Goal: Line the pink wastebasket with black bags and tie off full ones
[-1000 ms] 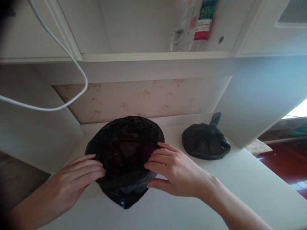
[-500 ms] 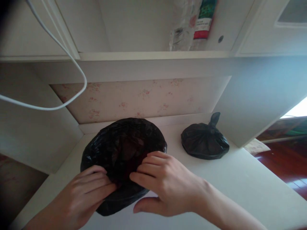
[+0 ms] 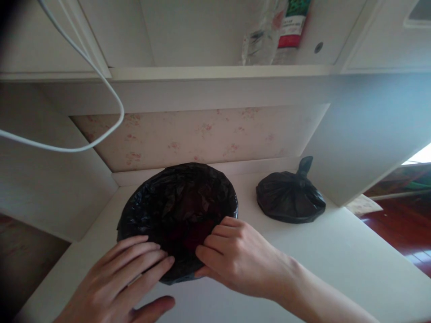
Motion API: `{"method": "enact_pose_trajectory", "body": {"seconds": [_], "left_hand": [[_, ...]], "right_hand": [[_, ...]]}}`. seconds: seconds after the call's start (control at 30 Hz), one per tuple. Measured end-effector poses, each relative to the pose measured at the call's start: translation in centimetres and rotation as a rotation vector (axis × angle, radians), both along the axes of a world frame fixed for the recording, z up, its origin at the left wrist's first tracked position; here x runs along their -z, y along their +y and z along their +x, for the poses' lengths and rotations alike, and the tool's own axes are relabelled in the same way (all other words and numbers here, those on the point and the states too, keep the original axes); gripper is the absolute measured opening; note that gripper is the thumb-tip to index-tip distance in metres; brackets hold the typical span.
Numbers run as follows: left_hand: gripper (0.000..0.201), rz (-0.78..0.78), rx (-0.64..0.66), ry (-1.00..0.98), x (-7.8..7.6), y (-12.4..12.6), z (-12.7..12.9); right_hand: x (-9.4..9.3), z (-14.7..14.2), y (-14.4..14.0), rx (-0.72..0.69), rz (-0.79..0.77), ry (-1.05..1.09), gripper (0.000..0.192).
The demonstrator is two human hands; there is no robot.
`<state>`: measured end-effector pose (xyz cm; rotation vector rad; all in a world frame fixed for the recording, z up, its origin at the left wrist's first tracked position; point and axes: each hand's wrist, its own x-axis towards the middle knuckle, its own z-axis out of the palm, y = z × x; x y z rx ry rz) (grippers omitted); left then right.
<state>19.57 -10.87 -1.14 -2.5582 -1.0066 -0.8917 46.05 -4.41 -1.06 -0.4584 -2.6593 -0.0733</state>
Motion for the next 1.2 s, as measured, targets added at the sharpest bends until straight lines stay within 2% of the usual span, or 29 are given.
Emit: {"method": "enact_pose_trajectory", "body": {"seconds": [0.13,0.27,0.37,0.47,0.6,0.67,0.73,0.83,0.93,1.07,1.2], "left_hand": [[0.016,-0.010,0.061,-0.032,1.1,0.2,1.6],[0.016,-0.057,0.096,-0.031,1.3,0.7,0.5],[0.016,-0.041,0.116,-0.004,1.2,1.1,-1.4],[0.020,-0.091,0.125,0.055,1.2,1.7,-3.9],[0.027,-0.169,0.131,0.098,1.6,2.8,-7.9],[0.035,-0.153,0.114,0.075,1.7,3.2,-9.7],[0.042,-0.122,0.059,0.032,1.5,3.1,-10.6],[0.043,-0.098,-0.004,-0.043,1.0,1.7,-9.3],[0.037,-0.120,0.068,-0.045,0.5,0.1,-5.3],[0.033,-0.006,0.071,-0.041,0.7,0.2,-0.7],[0.028,-0.060,0.121,-0.072,1.3,1.6,-0.4]], "right_hand": [[-0.2,-0.9,-0.8,-0.011,-0.039,0.028,0.032],[-0.9,0.0,-0.1,-0.057,-0.073,0.092,0.048],[-1.1,1.1,0.7,-0.052,0.006,0.153,0.042],[-1.0,1.6,1.0,-0.065,0.107,0.200,0.036],[-0.8,1.5,1.3,-0.038,0.134,0.176,0.039],[-0.7,1.2,1.4,-0.003,0.132,0.135,0.042],[-0.5,0.9,1.3,0.006,0.126,0.107,0.036],[-0.1,0.2,1.0,-0.007,0.133,0.097,0.021],[0.3,-0.8,0.3,-0.022,0.151,0.103,0.019],[0.2,-2.0,-0.6,-0.038,0.113,0.111,0.023],[-0.6,-1.4,-0.7,-0.039,0.056,0.136,0.038]]}}
